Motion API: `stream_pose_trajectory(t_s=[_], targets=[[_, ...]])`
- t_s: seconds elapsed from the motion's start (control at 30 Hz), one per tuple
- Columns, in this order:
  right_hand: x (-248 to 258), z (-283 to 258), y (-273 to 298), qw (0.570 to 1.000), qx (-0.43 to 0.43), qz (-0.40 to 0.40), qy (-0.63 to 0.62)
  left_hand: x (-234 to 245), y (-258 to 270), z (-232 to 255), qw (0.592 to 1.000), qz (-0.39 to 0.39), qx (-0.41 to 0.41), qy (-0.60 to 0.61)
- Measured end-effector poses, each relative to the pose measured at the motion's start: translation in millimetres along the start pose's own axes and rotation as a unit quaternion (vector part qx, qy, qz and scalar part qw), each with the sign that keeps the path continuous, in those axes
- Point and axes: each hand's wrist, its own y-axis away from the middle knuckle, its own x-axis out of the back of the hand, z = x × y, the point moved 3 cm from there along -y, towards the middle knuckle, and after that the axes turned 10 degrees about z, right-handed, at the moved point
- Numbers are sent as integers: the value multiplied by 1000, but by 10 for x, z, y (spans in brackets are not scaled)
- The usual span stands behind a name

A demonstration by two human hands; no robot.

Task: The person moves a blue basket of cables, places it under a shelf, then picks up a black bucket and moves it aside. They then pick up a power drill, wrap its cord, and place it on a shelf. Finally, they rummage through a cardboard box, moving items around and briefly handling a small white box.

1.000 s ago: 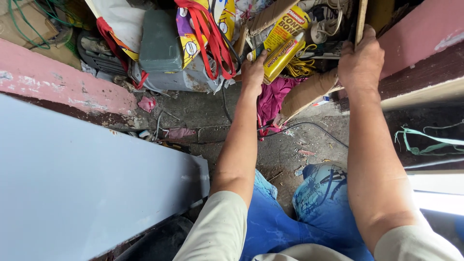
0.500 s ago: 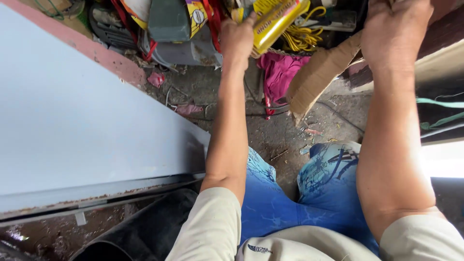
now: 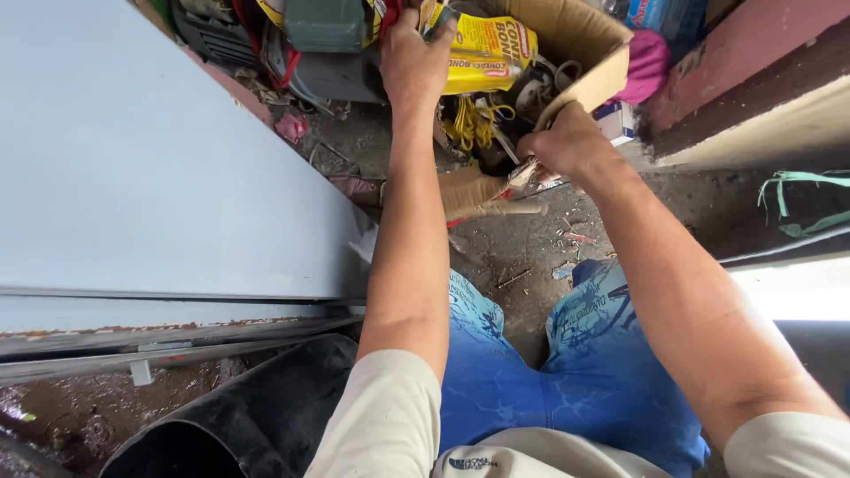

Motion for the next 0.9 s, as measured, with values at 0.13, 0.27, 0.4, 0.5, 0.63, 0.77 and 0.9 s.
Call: stream_pose_trajectory(t_s=[0.13,0.27,0.4,0.5,0.63,0.77,0.9], targets=[[202,-48,33,991,-43,-33,119,124,109,-159,991,34,78,102],[368,-2,-93,984,-34,-22,174,303,409,-314,948,25,260,181],[415,-53,-157,952,26,48,302,399,535,-279,934,-24,303,188],[529,-123,-106,931,102,179,302,407,576,-267,931,-30,292,219],[524,-234,-130,851,293,364,240,376,594,-303,916,-33,317,243],[265,-170,-477,856,347,311,222,398,604,-331,913,-93,323,230],[216,-88,-686,895,254,290,224,479,601,-622,875,-234,390,165]])
